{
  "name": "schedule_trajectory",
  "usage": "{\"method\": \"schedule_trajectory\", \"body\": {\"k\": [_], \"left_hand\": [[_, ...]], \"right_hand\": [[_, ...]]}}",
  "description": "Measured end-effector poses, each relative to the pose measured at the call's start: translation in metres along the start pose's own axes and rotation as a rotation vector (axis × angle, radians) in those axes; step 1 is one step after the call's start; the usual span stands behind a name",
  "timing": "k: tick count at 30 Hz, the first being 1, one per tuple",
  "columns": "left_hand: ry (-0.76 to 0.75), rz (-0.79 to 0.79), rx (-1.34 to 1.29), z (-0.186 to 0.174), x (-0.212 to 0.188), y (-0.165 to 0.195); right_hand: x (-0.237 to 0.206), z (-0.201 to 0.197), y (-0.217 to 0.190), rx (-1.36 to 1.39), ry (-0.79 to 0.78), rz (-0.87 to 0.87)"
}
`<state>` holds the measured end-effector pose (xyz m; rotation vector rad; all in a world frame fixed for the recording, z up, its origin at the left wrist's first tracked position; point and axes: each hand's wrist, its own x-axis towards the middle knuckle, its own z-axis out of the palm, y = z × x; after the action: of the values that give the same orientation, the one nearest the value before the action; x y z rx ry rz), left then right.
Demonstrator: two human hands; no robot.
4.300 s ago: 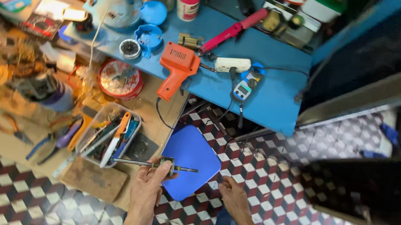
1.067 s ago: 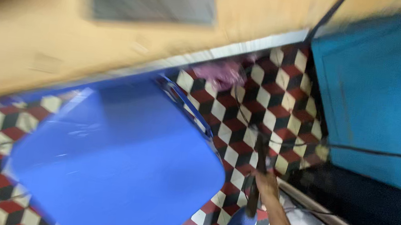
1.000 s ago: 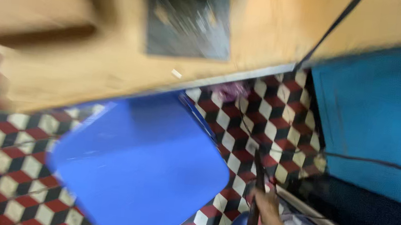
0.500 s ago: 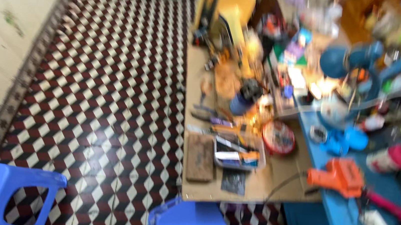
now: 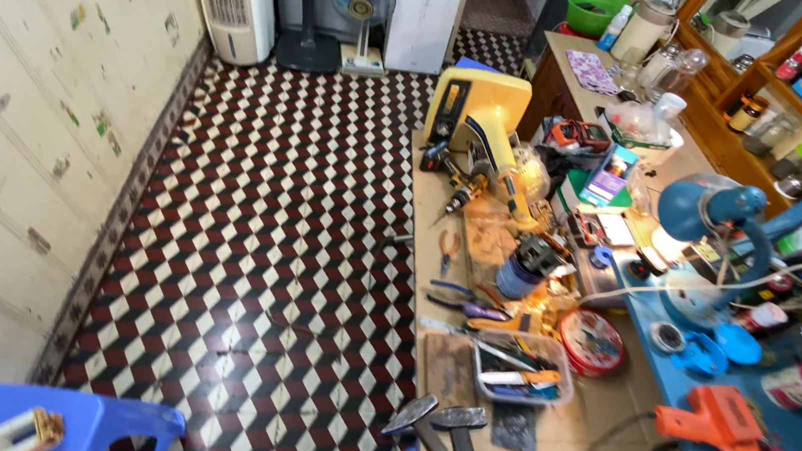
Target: The person cleans a small cylindrical electrical component with a cloth, then uses a screwdriver to adjust internal parts. They measure the component with a ruler and continue to manipulate it with both hands, occasionally picking up and setting down tools on the workbench.
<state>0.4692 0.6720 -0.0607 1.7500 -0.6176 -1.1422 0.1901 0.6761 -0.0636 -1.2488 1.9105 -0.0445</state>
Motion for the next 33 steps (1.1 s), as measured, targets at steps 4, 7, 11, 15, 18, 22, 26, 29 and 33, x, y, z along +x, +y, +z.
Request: {"method": "schedule_trajectory", "body": {"k": [4, 7, 11, 15, 18, 22, 26, 29, 33], "left_hand": [[0.079, 0.281, -0.189, 0.010, 0.035, 0.021], [0.013, 0.129, -0.237, 0.014, 0.081, 0.051], [-0.143, -0.021, -0.011, 0.025, 0.148, 0.114], [-0.273, -0.018, -0.086, 0.071, 0.196, 0.156], [-0.391, -0.072, -0.066, 0.108, 0.223, 0.172], [-0.572, -0.119, 0.070, 0.153, 0.252, 0.187], [-0.735, -0.163, 0.072, 0.202, 0.290, 0.214], [-0.796, -0.160, 0.153, 0.235, 0.326, 0.239], [-0.908, -0.118, 0.238, 0.265, 0.372, 0.276]], "right_hand": [[0.038, -0.011, -0.053, -0.050, 0.147, -0.076], [0.058, -0.017, -0.087, -0.058, 0.328, -0.067], [0.075, -0.036, -0.121, -0.021, 0.514, -0.018], [0.081, -0.053, -0.127, 0.129, 0.607, 0.166], [0.086, -0.057, -0.124, 0.185, 0.786, 0.299], [0.109, -0.064, -0.121, 0.352, 0.784, 0.685], [0.155, -0.084, -0.129, 0.262, 0.893, 0.907], [0.184, -0.095, -0.144, 0.247, 0.998, 0.981], [0.208, -0.109, -0.165, 0.118, 1.051, 1.015]]}}
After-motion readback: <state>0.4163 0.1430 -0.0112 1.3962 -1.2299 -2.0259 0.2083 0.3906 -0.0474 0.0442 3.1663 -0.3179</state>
